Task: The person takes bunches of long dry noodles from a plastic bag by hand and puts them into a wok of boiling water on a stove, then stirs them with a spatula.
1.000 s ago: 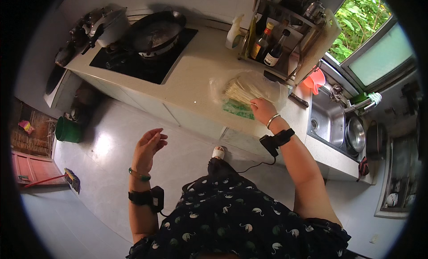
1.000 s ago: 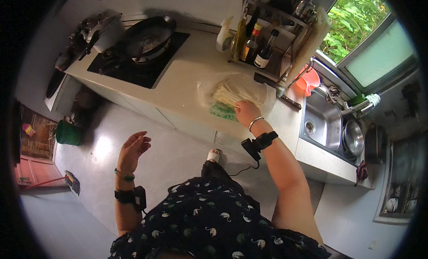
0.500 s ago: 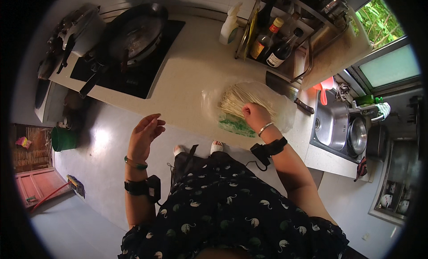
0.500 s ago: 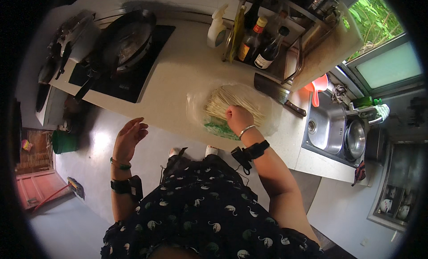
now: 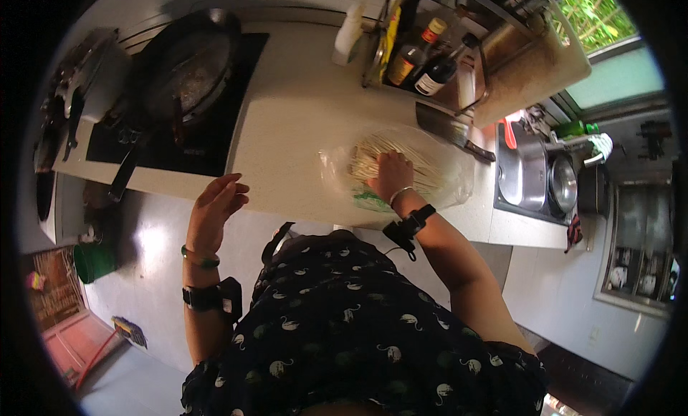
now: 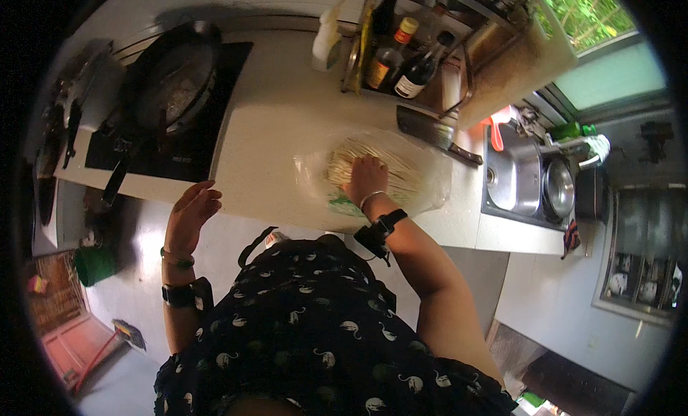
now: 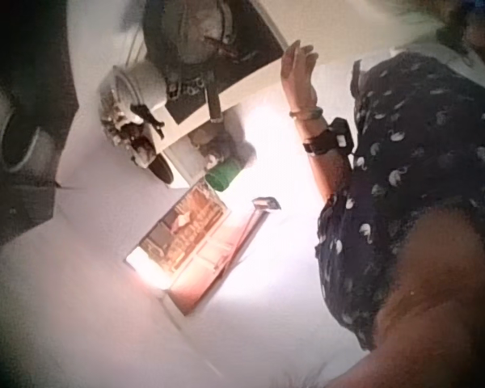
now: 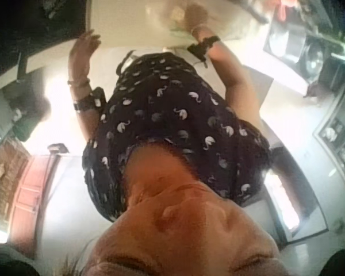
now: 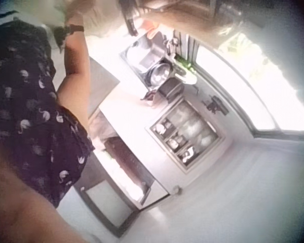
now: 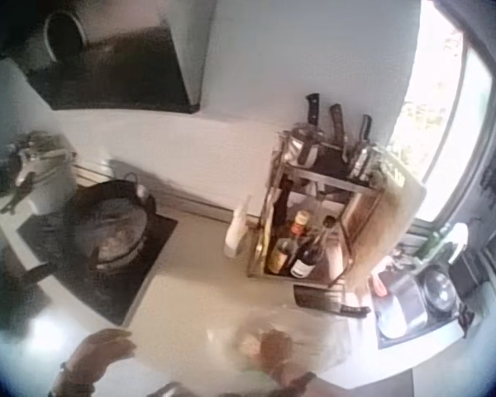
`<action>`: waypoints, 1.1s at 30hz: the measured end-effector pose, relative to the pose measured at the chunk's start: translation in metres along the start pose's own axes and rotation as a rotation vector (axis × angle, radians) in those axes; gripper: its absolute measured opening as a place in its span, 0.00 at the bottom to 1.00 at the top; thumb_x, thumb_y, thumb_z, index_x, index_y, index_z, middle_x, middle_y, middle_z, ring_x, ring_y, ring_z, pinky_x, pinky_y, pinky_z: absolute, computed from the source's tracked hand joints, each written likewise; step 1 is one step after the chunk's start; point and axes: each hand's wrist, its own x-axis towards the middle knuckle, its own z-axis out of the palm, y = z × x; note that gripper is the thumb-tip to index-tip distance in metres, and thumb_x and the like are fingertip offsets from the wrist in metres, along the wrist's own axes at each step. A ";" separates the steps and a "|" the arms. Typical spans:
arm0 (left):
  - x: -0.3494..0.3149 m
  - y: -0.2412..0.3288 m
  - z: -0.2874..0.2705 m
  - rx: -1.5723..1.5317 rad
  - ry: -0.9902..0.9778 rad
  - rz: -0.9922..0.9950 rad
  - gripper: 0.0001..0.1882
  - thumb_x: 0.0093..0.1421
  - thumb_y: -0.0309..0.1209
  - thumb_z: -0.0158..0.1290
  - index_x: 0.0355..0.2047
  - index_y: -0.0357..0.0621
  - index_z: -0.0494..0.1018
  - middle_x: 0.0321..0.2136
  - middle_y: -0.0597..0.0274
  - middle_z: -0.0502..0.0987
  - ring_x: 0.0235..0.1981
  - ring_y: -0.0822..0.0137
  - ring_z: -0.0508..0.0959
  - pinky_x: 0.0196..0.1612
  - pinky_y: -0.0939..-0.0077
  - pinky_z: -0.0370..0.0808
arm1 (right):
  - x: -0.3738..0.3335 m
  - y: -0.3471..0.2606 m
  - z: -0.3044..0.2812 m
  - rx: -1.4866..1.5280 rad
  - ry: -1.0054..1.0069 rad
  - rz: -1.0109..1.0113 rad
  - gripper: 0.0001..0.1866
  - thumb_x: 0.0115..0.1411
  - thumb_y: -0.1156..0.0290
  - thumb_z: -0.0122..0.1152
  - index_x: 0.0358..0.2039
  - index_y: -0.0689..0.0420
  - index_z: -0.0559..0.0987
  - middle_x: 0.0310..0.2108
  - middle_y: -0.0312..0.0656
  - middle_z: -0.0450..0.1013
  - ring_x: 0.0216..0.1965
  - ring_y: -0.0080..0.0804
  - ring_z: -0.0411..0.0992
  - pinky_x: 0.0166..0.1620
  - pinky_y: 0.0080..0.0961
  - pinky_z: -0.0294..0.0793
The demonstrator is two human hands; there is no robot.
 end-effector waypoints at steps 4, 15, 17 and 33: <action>0.003 0.002 -0.007 0.007 -0.008 -0.012 0.14 0.59 0.32 0.44 0.44 0.38 0.67 0.33 0.60 0.73 0.32 0.72 0.73 0.41 0.80 0.70 | -0.003 -0.005 0.008 -0.008 0.000 -0.048 0.20 0.44 0.64 0.60 0.38 0.56 0.70 0.39 0.42 0.67 0.44 0.39 0.64 0.46 0.36 0.62; 0.011 0.000 0.003 0.026 -0.108 -0.039 0.15 0.60 0.32 0.43 0.44 0.38 0.66 0.33 0.61 0.73 0.32 0.73 0.72 0.40 0.80 0.69 | -0.016 0.004 -0.002 0.127 0.175 -0.127 0.11 0.51 0.68 0.51 0.34 0.57 0.72 0.32 0.44 0.69 0.40 0.40 0.65 0.46 0.36 0.60; 0.012 -0.001 0.004 0.013 -0.125 -0.047 0.15 0.60 0.32 0.44 0.44 0.38 0.66 0.33 0.61 0.73 0.32 0.73 0.73 0.40 0.80 0.69 | -0.016 0.011 -0.006 0.139 0.264 -0.113 0.10 0.51 0.67 0.52 0.33 0.56 0.72 0.31 0.44 0.69 0.39 0.41 0.65 0.45 0.35 0.61; 0.025 -0.011 0.025 0.088 -0.207 -0.046 0.15 0.59 0.33 0.44 0.44 0.39 0.67 0.34 0.60 0.74 0.33 0.72 0.73 0.41 0.79 0.69 | -0.016 0.090 -0.038 1.243 0.490 0.036 0.12 0.58 0.69 0.48 0.39 0.64 0.66 0.29 0.38 0.71 0.28 0.25 0.71 0.33 0.20 0.70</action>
